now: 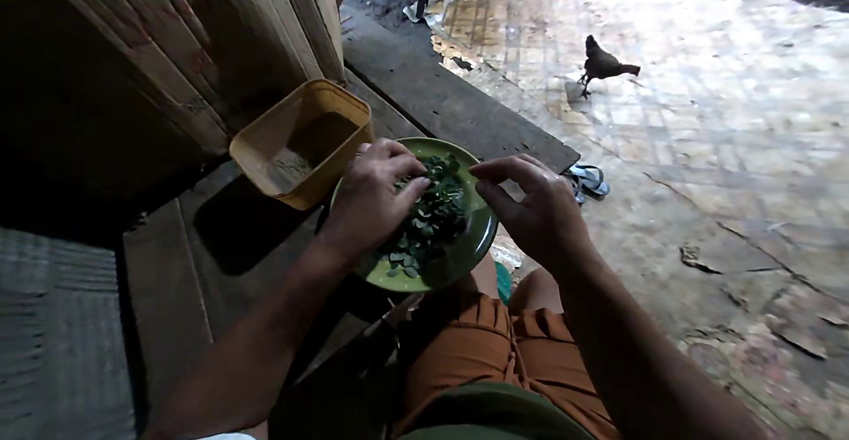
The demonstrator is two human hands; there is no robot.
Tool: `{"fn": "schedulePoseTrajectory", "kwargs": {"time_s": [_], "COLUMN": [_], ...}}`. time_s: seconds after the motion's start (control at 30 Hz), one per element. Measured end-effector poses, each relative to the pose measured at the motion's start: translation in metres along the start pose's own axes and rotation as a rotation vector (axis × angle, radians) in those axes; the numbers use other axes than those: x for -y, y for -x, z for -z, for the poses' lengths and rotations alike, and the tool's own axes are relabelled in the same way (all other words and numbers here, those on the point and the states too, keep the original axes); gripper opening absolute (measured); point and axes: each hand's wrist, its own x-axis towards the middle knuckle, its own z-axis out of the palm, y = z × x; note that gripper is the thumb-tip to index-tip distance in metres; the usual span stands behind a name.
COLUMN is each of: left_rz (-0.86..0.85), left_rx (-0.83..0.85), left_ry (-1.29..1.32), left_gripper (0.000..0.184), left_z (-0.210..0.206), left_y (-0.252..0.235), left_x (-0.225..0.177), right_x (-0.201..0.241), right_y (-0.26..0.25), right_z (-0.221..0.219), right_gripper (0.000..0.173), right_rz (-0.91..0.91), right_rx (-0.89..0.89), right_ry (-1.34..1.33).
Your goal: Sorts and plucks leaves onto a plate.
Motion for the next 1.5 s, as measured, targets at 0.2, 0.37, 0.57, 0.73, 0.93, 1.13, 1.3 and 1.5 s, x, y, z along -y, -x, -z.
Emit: {"fn": "schedulePoseTrajectory", "kwargs": {"time_s": [0.2,0.37,0.57,0.73,0.93,1.13,1.3,1.5], "left_rz": [0.401,0.505,0.613,0.589,0.57,0.516,0.405,0.329], "left_rx": [0.016,0.062,0.071,0.071,0.068,0.153,0.207,0.014], "left_ry": [0.573,0.846,0.919,0.915,0.961,0.915,0.848,0.746], "left_gripper": [0.013,0.016,0.014,0.012,0.012,0.024,0.042,0.009], "left_z": [0.032,0.028,0.023,0.019,0.018,0.023,0.021,0.007], "left_y": [-0.005,-0.006,-0.007,-0.006,-0.004,-0.003,-0.001,0.001], "left_x": [-0.009,-0.006,-0.012,-0.016,-0.016,-0.009,-0.009,-0.012], "right_x": [0.011,0.018,0.021,0.028,0.028,0.017,0.017,0.026], "right_y": [-0.004,-0.006,-0.011,-0.02,-0.023,-0.024,-0.025,-0.022], "right_z": [-0.001,-0.007,-0.014,-0.024,-0.027,-0.021,-0.021,-0.022], "right_gripper": [0.021,0.022,0.03,0.021,0.019,0.012,0.011,0.009], "right_rz": [-0.008,-0.014,-0.041,0.005,-0.047,-0.106,-0.09,-0.038], "right_rx": [0.033,0.066,0.087,0.056,0.087,0.076,0.106,0.121], "right_ry": [-0.147,-0.243,-0.327,-0.375,-0.497,-0.598,-0.542,-0.394]}}
